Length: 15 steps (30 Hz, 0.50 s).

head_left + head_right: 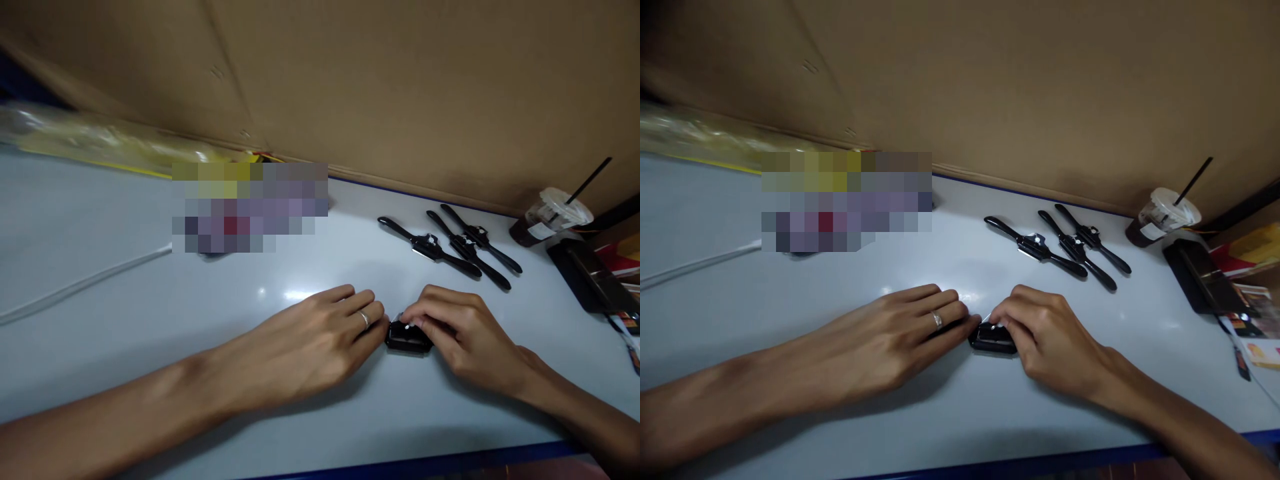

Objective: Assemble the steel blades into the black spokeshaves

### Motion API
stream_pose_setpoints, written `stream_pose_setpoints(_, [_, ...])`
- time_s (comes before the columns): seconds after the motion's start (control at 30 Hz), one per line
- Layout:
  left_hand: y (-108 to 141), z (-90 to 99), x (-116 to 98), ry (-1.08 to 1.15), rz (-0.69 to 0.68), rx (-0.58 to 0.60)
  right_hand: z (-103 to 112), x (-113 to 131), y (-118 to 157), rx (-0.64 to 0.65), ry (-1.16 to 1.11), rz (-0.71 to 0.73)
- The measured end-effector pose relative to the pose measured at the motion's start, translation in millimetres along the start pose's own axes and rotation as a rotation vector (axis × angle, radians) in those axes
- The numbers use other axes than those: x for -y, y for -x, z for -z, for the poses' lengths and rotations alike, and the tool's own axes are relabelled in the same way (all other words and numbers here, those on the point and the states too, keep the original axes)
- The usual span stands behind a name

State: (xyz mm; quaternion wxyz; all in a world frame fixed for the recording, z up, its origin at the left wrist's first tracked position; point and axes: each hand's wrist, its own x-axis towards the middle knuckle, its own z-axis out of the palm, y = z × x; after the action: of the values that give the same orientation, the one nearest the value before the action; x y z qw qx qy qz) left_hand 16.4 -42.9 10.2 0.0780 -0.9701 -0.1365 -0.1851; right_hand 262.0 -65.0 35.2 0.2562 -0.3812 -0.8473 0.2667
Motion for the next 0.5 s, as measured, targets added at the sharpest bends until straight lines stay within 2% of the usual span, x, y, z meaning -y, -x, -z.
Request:
stream_pose_setpoints(0.13, [-1,1.1,0,0.005,-0.007,0.005,-2,0,0,0.018,0.033,0.005])
stream_pose_setpoints(0.5, [-1,0.0,-1,0.015,0.006,-0.034,-14,8,-1,0.024,0.134,-0.156])
